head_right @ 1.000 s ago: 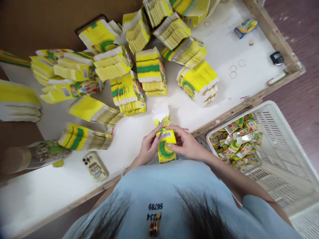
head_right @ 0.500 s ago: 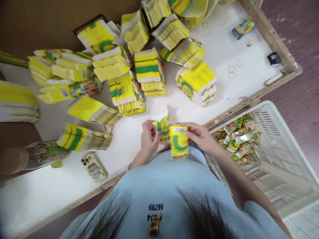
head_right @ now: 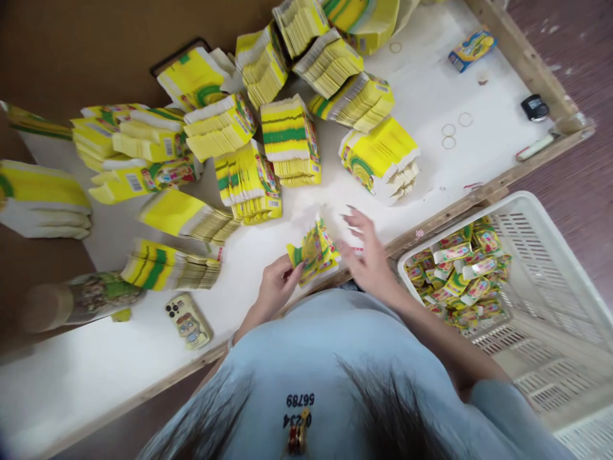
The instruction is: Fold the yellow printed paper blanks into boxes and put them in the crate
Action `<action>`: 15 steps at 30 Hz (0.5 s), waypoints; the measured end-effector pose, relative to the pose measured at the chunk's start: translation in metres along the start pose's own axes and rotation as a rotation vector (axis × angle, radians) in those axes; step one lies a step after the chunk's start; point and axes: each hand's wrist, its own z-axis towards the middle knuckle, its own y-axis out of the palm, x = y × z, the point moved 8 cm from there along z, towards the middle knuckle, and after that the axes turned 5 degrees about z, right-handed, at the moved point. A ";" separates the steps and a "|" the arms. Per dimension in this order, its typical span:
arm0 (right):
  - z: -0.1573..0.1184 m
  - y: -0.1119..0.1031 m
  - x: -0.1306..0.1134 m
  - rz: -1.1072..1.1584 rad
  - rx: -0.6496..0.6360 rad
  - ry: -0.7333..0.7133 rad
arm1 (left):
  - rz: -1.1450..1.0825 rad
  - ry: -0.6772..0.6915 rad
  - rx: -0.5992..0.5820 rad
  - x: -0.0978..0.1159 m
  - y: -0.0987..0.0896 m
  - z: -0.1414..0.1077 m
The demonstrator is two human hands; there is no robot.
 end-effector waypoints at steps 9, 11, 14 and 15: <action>-0.007 0.066 0.007 0.428 -0.030 0.092 | -0.001 0.306 0.100 0.048 0.006 0.011; -0.007 0.063 0.004 0.439 -0.084 0.050 | -0.137 0.298 0.097 0.047 0.007 0.014; -0.007 0.060 0.002 0.341 -0.123 0.000 | -0.385 0.223 -0.073 0.044 0.019 0.018; -0.007 0.058 0.002 0.302 -0.128 -0.009 | -0.420 0.189 -0.132 0.043 0.023 0.019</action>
